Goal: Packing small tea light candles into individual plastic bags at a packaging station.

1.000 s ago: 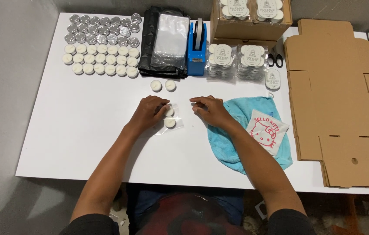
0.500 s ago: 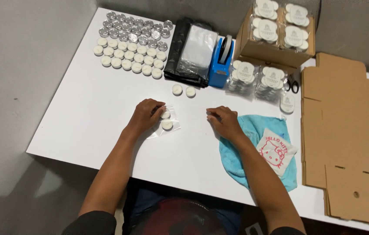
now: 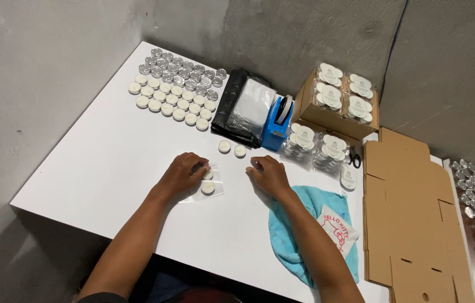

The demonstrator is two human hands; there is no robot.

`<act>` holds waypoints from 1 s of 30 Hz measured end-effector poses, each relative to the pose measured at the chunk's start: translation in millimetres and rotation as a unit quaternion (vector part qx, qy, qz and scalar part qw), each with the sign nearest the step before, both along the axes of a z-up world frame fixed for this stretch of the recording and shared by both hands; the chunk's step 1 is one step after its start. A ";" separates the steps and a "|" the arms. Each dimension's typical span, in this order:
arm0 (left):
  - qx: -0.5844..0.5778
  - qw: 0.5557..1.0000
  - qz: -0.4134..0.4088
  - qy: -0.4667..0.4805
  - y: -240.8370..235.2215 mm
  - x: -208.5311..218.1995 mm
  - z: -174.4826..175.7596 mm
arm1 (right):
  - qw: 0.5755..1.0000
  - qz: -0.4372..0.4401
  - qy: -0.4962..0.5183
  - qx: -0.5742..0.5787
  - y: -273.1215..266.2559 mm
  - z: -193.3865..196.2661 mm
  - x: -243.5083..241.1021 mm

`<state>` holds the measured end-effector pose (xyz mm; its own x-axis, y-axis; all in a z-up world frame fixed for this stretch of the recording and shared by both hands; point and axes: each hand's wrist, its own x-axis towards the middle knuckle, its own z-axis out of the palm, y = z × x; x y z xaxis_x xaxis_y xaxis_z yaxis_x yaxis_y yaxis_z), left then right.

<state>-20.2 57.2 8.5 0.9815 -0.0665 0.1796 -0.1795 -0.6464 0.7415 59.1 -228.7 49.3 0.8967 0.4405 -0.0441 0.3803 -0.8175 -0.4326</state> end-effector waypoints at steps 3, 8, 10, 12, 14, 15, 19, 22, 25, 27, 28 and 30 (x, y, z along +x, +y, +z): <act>-0.006 1.000 0.004 0.011 0.3 -3.5 10.3 | 0.999 -0.029 0.008 0.037 17.2 -6.7 10.7; -0.003 1.000 0.015 0.004 -1.4 -1.6 3.4 | 0.998 -0.050 0.012 0.035 44.9 18.6 1.4; -0.003 1.000 0.023 0.003 -0.6 -0.6 0.6 | 0.998 -0.058 0.009 0.030 46.4 12.4 4.7; -0.011 1.000 0.021 0.007 -1.0 0.5 -1.5 | 0.998 -0.059 0.000 0.024 43.1 2.5 8.9; -0.012 1.000 0.022 0.003 -2.6 0.8 -0.2 | 0.999 -0.048 0.006 0.024 38.6 2.2 7.4; -0.009 1.000 0.020 -0.005 -3.4 1.4 0.8 | 0.999 -0.038 0.008 0.027 36.2 2.2 7.0; 0.025 0.999 0.021 -0.016 -11.2 11.4 -5.5 | 0.998 -0.003 0.046 0.037 20.4 29.2 -23.3; 0.052 0.998 0.006 -0.025 -19.9 18.6 -1.5 | 0.997 0.012 0.070 0.043 2.7 27.1 -38.6; 0.041 0.998 -0.019 -0.035 -34.2 25.5 -0.3 | 0.996 0.016 0.078 0.046 -9.9 29.0 -48.7; 0.052 0.996 -0.043 -0.058 -41.5 30.5 -5.4 | 0.996 0.031 0.076 0.043 -13.9 28.1 -52.5; 0.054 0.996 -0.046 -0.054 -45.3 33.7 -6.9 | 0.995 0.028 0.080 0.046 -14.6 26.2 -53.0; 0.029 0.996 -0.068 -0.057 -54.0 41.7 -9.6 | 0.995 0.058 0.064 0.059 -17.1 23.2 -53.0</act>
